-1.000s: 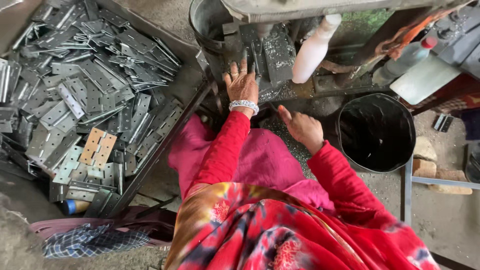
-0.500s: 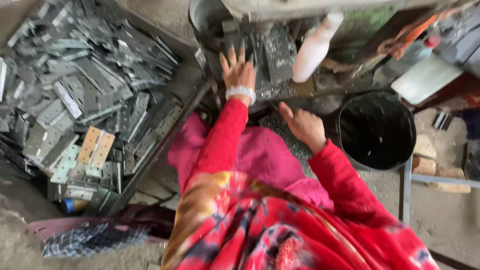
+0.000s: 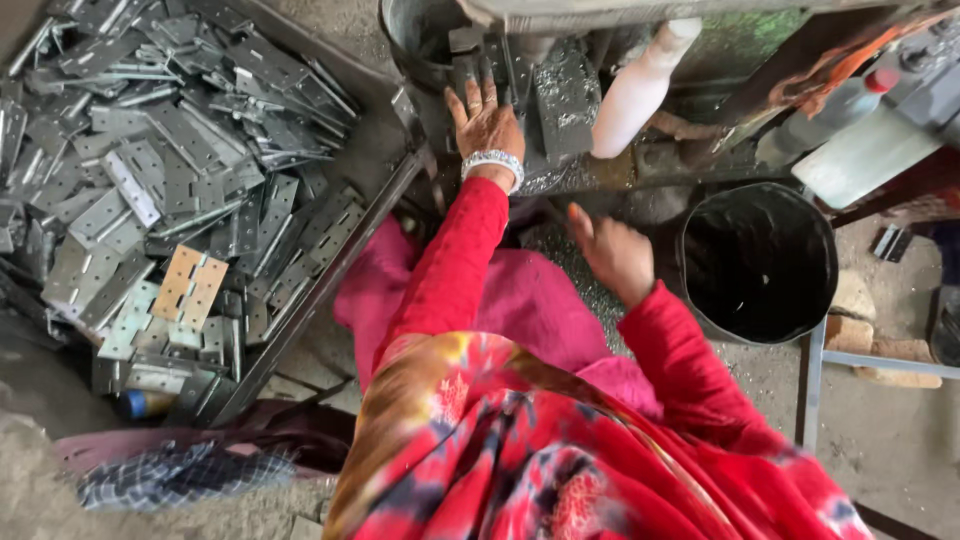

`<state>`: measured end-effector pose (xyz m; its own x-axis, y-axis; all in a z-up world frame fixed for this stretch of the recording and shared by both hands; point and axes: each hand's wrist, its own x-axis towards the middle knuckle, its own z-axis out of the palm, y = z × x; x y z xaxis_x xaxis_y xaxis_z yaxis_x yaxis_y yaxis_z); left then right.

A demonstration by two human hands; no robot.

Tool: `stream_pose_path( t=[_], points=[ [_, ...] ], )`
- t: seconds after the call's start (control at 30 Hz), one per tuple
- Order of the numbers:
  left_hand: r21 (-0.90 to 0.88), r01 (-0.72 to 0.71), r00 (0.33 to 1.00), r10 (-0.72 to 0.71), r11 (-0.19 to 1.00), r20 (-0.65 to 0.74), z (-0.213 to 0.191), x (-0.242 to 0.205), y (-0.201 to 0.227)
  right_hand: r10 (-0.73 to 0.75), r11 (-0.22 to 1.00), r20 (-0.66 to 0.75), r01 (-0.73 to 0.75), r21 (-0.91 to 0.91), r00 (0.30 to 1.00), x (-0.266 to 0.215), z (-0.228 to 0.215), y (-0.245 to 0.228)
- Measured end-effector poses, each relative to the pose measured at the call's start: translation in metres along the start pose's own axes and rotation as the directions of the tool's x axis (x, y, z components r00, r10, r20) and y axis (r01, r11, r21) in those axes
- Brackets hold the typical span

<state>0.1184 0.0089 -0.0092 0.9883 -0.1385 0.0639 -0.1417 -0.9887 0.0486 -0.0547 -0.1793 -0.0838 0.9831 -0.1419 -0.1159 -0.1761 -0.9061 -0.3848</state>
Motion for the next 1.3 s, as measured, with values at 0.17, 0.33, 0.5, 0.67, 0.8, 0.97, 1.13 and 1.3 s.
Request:
stream_pose_path(
  t=[0.17,0.33,0.5,0.67,0.8,0.97,1.13,1.3],
  points=[
    [-0.064,-0.007,0.977,-0.007,0.998,-0.211,0.009,0.009,-0.001,-0.034,0.999,-0.011,0.034,-0.034,0.999,-0.016,0.036,0.013],
    [-0.237,-0.052,0.933,-0.038,0.970,-0.359,0.013,-0.047,-0.005,-0.025,0.997,0.013,0.026,-0.071,1.000,-0.024,0.018,-0.001],
    [-0.375,-0.258,0.851,0.025,0.891,-0.525,0.019,-0.144,-0.062,-0.167,0.906,-0.142,0.095,-0.413,0.976,-0.040,-0.044,-0.041],
    [-0.100,0.224,0.844,-0.244,0.970,-0.477,0.012,-0.173,-0.175,-0.291,0.843,-0.263,0.116,-0.526,0.920,-0.022,-0.066,-0.063],
    [-0.100,0.283,0.850,-0.297,0.954,-0.434,0.012,-0.156,-0.231,-0.177,0.894,-0.224,0.061,-0.445,0.958,-0.012,-0.067,-0.071],
    [-0.011,0.386,0.901,-0.379,0.923,-0.209,0.025,-0.121,-0.240,-0.248,0.885,-0.267,0.106,-0.454,0.931,-0.019,-0.070,-0.073],
    [0.020,0.458,0.885,-0.453,0.889,-0.109,0.023,-0.098,-0.256,-0.294,0.887,-0.303,0.141,-0.440,0.906,-0.024,-0.071,-0.075],
    [-0.039,0.418,0.907,-0.420,0.907,-0.034,0.017,-0.104,-0.246,-0.244,0.897,-0.254,0.118,-0.426,0.936,-0.025,-0.073,-0.075]
  ],
)
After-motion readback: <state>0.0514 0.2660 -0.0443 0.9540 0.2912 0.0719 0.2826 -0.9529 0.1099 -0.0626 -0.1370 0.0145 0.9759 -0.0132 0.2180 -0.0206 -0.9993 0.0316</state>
